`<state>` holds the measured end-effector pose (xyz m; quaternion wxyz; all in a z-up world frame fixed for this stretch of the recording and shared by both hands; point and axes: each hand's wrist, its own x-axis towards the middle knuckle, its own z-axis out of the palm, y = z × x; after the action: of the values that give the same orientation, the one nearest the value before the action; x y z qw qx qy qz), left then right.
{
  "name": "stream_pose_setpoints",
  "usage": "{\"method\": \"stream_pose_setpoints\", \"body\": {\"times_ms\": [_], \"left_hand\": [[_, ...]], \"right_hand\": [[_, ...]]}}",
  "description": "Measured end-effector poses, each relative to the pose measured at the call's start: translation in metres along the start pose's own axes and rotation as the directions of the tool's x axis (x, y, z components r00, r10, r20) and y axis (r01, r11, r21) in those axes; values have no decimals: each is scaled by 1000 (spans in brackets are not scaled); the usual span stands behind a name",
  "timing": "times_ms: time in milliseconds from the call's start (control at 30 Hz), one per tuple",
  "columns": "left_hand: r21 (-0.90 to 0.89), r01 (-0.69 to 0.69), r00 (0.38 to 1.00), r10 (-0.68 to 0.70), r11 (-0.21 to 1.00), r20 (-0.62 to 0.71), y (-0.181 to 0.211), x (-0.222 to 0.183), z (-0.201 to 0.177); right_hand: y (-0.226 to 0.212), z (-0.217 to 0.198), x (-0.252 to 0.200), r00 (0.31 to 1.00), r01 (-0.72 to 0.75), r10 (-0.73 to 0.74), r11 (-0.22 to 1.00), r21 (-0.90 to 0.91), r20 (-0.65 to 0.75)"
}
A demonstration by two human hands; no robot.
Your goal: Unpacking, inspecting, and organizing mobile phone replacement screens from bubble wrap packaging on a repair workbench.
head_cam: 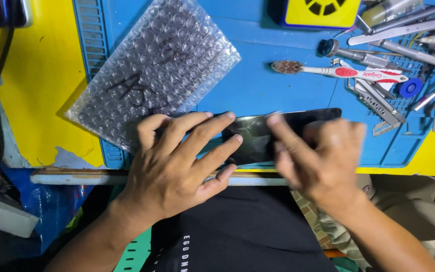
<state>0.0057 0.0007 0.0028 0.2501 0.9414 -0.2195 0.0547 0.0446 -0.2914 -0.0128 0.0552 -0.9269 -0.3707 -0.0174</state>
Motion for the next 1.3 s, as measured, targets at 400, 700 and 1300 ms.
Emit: {"method": "stream_pose_setpoints", "body": {"times_ms": [400,700,1300], "left_hand": [[9,10,1000,-10,1000,-8,-1,1,1],[22,26,1000,-26,999,-3,0,1,1],[31,37,999,-37,999,5,5,2,1]], "right_hand": [[3,2,-7,999,53,-53,998,33,-2],[-2,-4,-13,993,92,-99,991,95,63],[-6,-5,-20,995,74,-82,987,143,51]]}}
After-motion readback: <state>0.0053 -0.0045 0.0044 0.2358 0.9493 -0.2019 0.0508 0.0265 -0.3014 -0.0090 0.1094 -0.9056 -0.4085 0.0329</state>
